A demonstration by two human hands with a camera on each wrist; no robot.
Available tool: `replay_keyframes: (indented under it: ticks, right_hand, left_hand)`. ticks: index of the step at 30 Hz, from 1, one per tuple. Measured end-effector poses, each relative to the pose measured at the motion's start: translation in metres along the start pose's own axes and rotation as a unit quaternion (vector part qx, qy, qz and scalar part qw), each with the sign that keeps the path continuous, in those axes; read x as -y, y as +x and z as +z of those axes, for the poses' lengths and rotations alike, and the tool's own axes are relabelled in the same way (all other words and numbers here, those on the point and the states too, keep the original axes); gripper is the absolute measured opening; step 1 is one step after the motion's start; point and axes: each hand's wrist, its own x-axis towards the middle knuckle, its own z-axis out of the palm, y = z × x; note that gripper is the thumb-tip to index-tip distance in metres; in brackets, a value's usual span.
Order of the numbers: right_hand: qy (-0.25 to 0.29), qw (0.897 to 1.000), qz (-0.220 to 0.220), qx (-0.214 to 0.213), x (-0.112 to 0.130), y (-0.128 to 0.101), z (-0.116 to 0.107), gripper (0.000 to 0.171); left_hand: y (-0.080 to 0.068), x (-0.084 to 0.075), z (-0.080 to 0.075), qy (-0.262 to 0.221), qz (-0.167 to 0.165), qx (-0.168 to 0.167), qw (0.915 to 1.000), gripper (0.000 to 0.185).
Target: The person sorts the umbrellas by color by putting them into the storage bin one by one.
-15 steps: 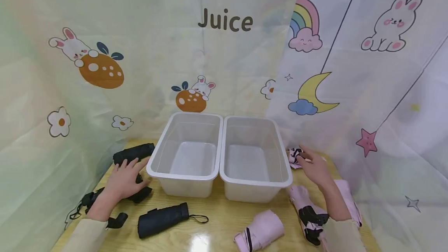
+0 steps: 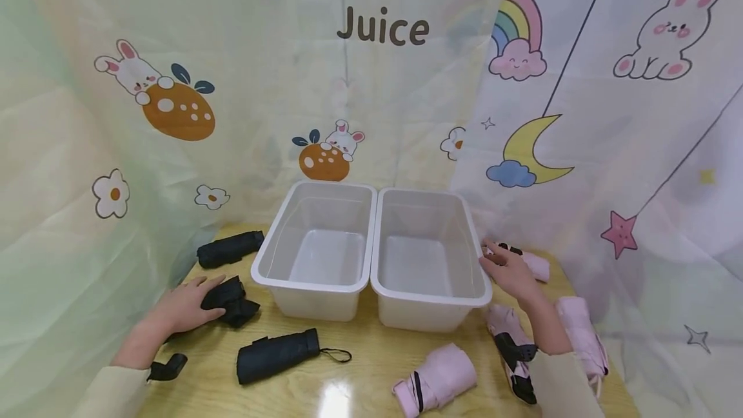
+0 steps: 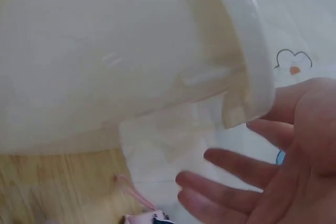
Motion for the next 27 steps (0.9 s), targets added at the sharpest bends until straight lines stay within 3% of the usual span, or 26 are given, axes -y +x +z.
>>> replay_keyframes:
  ticks: [8,13,18,22,27]
  right_hand:
    - [0.028,0.999,-0.012,-0.028,-0.002,0.004,-0.006,0.058]
    - [0.071,0.997,0.001,-0.035,-0.011,0.001,0.006,0.063]
    - [0.104,0.993,0.022,-0.046,-0.021,-0.001,0.018,0.066]
    - [0.124,0.99,0.031,-0.052,-0.027,-0.001,0.025,0.067]
    - [0.135,0.988,0.039,-0.067,-0.027,0.0,0.035,0.068]
  left_hand:
    - [0.032,0.017,-0.015,-0.036,0.032,0.04,0.998,0.083]
    - [0.021,0.02,0.002,-0.012,0.036,0.046,0.9983,0.089]
    - [0.009,0.024,0.021,0.012,0.055,0.006,0.9984,0.094]
    - [0.0,0.027,0.036,0.018,0.056,-0.01,0.9982,0.088]
    - [-0.01,0.028,0.038,0.026,0.055,-0.04,0.9973,0.077]
